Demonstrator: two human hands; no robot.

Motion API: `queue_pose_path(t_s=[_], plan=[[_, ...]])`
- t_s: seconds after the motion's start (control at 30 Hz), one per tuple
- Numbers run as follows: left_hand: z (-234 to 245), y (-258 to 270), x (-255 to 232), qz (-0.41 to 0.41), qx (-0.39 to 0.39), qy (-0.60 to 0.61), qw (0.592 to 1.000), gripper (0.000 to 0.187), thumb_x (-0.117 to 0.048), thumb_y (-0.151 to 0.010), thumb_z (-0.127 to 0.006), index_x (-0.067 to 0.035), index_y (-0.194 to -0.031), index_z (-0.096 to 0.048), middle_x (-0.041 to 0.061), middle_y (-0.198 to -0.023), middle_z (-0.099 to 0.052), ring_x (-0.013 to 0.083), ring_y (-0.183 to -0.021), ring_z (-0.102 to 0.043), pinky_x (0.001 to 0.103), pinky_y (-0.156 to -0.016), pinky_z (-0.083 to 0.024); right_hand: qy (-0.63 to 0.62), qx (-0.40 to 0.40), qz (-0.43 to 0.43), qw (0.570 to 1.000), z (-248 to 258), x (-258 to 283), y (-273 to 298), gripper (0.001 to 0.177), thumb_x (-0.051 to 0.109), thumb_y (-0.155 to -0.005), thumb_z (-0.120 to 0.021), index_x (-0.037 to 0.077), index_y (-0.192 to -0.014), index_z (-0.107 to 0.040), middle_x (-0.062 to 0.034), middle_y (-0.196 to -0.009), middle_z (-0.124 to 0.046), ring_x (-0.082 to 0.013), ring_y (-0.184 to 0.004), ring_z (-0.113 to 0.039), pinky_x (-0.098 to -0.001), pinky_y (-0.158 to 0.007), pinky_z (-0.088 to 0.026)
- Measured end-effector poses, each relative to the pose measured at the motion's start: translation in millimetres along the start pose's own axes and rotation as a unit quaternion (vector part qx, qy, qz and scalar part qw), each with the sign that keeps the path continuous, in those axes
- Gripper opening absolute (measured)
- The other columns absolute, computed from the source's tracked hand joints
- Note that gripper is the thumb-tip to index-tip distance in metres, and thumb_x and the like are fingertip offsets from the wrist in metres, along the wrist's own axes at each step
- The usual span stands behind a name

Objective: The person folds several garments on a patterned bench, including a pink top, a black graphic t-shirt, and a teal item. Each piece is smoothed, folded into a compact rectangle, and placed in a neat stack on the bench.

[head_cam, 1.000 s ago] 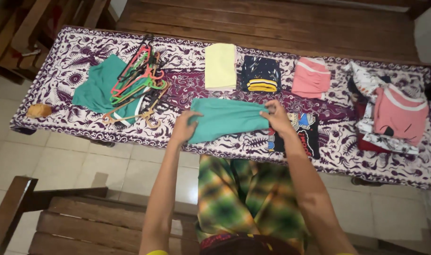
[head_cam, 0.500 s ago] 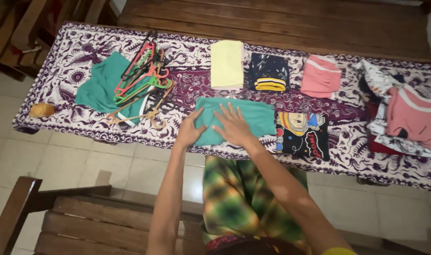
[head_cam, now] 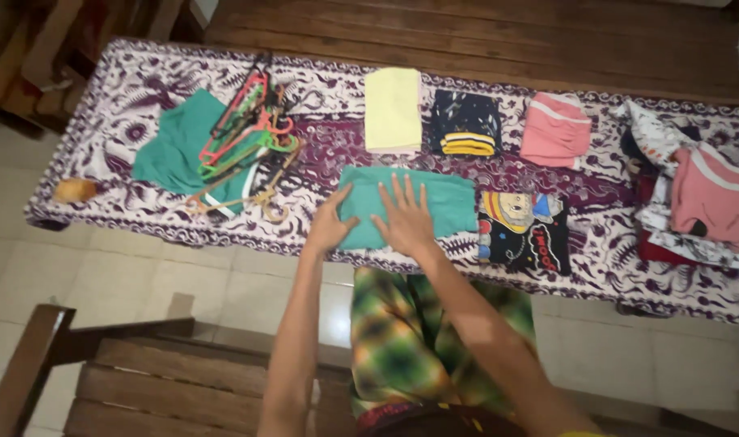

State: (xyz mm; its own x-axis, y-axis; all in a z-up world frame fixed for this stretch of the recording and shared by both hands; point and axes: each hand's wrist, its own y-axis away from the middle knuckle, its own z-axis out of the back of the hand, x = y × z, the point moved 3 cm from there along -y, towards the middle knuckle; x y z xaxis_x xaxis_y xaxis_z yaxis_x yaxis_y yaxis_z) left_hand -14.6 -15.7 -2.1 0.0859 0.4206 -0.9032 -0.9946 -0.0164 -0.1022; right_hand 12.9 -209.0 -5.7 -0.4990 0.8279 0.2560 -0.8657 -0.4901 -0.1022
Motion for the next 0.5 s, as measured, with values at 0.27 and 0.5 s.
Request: queue_pose_path(t_s=[0.27, 0.5], plan=[[-42, -11, -59, -0.080, -0.007, -0.013, 0.997, 0.081, 0.000, -0.073, -0.078, -0.004, -0.149, -0.051, 0.024, -0.150, -0.053, 0.0367, -0.139, -0.054, 0.040, -0.117, -0.042, -0.557, -0.019, -0.045, 0.829, -45, -57, -7, 0.061, 0.050, -0.109, -0.046, 0.012, -0.157, -0.044, -0.0160, -0.168, -0.038, -0.0329, -0.159, -0.030, -0.0505, -0.130, -0.017], [-122, -22, -100, 0.037, 0.206, 0.294, 0.933, 0.080, 0.000, -0.087, -0.065, -0.010, -0.159, -0.032, 0.014, -0.159, -0.044, 0.0285, -0.101, -0.068, 0.038, -0.090, -0.055, -0.902, 0.006, -0.248, 0.353, -23, -98, 43, 0.052, 0.044, -0.107, -0.060, 0.005, -0.141, -0.055, -0.0154, -0.118, -0.063, -0.0304, -0.108, -0.060, -0.0501, -0.097, -0.051]])
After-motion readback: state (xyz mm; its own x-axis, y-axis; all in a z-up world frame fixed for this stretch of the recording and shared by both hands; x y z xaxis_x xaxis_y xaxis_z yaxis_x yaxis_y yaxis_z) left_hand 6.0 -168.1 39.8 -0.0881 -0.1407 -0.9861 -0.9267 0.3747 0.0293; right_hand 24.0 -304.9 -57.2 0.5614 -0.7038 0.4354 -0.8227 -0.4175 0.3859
